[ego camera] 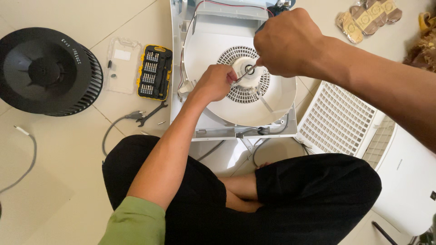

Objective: The person disassembles an electric fan by removing the front grille, unscrewing the central nut, and detaching the fan blade and motor housing components using a screwdriver. Parts are placed on the floor as they are removed.

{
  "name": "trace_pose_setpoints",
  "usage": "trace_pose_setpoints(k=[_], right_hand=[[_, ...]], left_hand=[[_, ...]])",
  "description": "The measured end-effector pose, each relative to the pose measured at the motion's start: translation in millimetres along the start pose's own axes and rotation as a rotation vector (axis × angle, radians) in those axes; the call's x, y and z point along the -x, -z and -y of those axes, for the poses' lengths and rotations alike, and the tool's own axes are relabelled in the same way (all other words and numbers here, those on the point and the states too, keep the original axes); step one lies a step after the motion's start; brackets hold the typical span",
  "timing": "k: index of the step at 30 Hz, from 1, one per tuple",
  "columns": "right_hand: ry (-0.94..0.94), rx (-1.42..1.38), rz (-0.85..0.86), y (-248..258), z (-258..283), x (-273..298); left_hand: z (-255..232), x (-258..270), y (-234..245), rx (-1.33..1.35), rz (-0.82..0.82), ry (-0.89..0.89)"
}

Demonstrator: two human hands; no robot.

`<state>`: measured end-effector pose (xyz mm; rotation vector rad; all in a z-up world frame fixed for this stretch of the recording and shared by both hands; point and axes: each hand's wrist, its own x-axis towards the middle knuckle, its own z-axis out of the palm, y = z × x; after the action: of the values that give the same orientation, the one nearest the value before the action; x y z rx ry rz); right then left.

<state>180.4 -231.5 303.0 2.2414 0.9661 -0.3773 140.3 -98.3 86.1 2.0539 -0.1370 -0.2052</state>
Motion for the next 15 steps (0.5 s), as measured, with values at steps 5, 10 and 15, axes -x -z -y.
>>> trace_pose_setpoints(k=[5,10,15], right_hand=[[0.225,0.059,-0.195,-7,-4,8],[0.173,0.070,-0.152,-4,6,-2],[-0.003,-0.313,0.255,-6,1,-12]], left_hand=[[-12,4,5,0.002,0.011,-0.006],[-31,15,15,0.080,-0.024,-0.166],[-38,17,17,0.233,0.048,-0.332]])
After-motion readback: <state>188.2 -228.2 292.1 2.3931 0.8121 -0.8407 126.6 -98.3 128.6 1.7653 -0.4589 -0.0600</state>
